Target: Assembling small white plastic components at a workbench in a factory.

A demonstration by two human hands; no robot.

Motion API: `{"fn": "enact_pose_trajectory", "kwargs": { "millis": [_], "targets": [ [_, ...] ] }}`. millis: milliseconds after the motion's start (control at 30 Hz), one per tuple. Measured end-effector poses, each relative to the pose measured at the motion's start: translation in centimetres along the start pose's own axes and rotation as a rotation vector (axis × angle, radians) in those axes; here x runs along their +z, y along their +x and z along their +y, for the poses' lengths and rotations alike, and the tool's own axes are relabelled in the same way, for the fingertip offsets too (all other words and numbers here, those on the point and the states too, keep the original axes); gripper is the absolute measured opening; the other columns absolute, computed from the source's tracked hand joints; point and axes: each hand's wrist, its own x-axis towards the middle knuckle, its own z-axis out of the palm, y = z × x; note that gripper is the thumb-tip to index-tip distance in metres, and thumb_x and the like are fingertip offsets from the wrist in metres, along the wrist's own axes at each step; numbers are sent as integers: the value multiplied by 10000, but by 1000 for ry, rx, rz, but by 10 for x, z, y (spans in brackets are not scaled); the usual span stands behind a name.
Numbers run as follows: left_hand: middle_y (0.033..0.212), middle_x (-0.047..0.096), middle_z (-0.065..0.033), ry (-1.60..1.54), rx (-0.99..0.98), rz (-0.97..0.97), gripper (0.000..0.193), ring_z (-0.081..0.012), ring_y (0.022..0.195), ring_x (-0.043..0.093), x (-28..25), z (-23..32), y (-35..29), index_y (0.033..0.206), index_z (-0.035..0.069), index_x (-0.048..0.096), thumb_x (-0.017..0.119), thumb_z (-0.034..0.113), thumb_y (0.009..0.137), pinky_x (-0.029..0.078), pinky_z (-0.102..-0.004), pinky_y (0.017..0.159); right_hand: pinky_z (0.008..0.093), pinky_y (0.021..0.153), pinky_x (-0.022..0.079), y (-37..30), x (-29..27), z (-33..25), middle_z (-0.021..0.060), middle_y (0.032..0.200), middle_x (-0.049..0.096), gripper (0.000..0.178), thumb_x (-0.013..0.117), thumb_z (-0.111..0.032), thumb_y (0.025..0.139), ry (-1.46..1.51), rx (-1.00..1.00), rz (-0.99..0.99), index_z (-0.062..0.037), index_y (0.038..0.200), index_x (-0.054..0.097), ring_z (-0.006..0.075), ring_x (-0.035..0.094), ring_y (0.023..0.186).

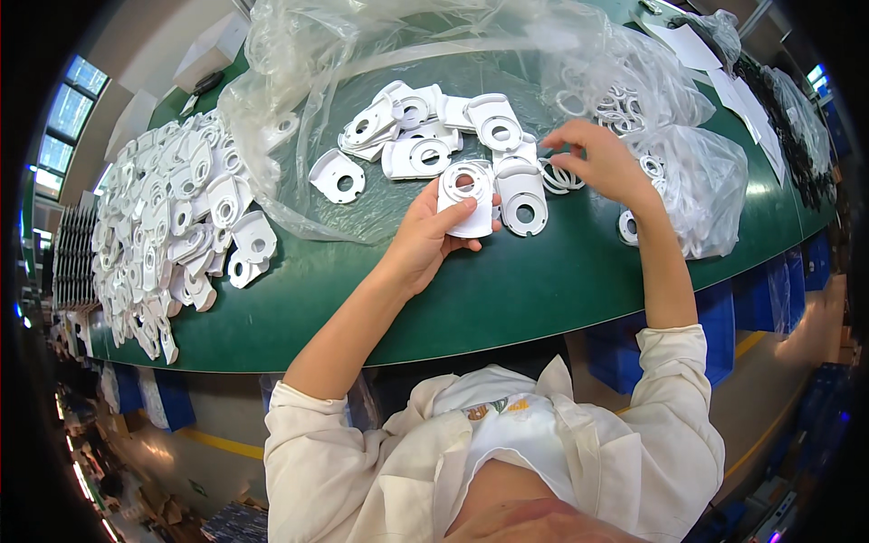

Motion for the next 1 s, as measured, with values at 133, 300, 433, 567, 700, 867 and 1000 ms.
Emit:
{"fn": "enact_pose_trajectory", "kwargs": {
  "millis": [133, 300, 433, 567, 700, 867, 1000],
  "targets": [
    [1144, 617, -152, 1, 1, -7, 393, -206, 914, 667, 2, 2, 0, 1289, 16, 412, 507, 73, 912, 522, -245, 616, 268, 657, 441, 2, 8, 2, 39, 797, 607, 171, 681, -87, 781, -17, -62, 8, -63, 948, 657, 144, 543, 705],
    [1134, 623, -139, -10, -7, -25, 411, -205, 908, 664, -1, 1, -1, 1300, 30, 390, 495, 43, 902, 543, -251, 649, 245, 648, 428, 6, -19, 3, 0, 799, 613, 104, 683, -107, 810, 179, 62, 104, -32, 860, 632, 98, 530, 712],
    [1160, 608, -168, -13, 3, -23, 413, -213, 920, 666, 0, 0, -1, 1288, 10, 409, 505, 39, 887, 534, -243, 623, 198, 599, 390, 5, -30, 9, -30, 751, 592, 154, 653, -158, 863, 316, 134, 316, -14, 918, 656, 37, 502, 676],
    [1161, 608, -163, -5, 10, -39, 432, -216, 930, 663, 0, 1, 0, 1300, 18, 389, 501, 30, 883, 544, -251, 647, 193, 541, 367, 5, -29, 28, -34, 731, 588, 185, 620, -186, 891, 167, 124, 384, -18, 949, 669, 25, 480, 638],
    [1177, 604, -162, -29, 28, -78, 482, -227, 952, 661, -3, -1, 1, 1330, 30, 347, 492, 2, 870, 557, -263, 681, 177, 469, 323, 4, -34, 27, -48, 726, 540, 227, 587, -206, 912, 383, 350, 213, -31, 1048, 634, 15, 425, 570],
    [1199, 594, -169, -28, 43, -96, 517, -238, 977, 656, -2, 1, -1, 1350, 34, 317, 501, -7, 868, 558, -262, 688, 141, 435, 279, 4, -45, 20, -35, 735, 475, 291, 565, -176, 922, 860, 534, 197, -47, 1180, 526, 11, 368, 527],
    [1206, 590, -171, -30, 37, -99, 521, -241, 990, 653, -1, 1, -1, 1354, 41, 311, 507, -1, 874, 558, -264, 694, 123, 422, 281, 5, -53, 44, -15, 756, 435, 290, 529, -107, 938, 1303, 554, 9, -40, 1213, 464, 13, 351, 552]
  ]
}}
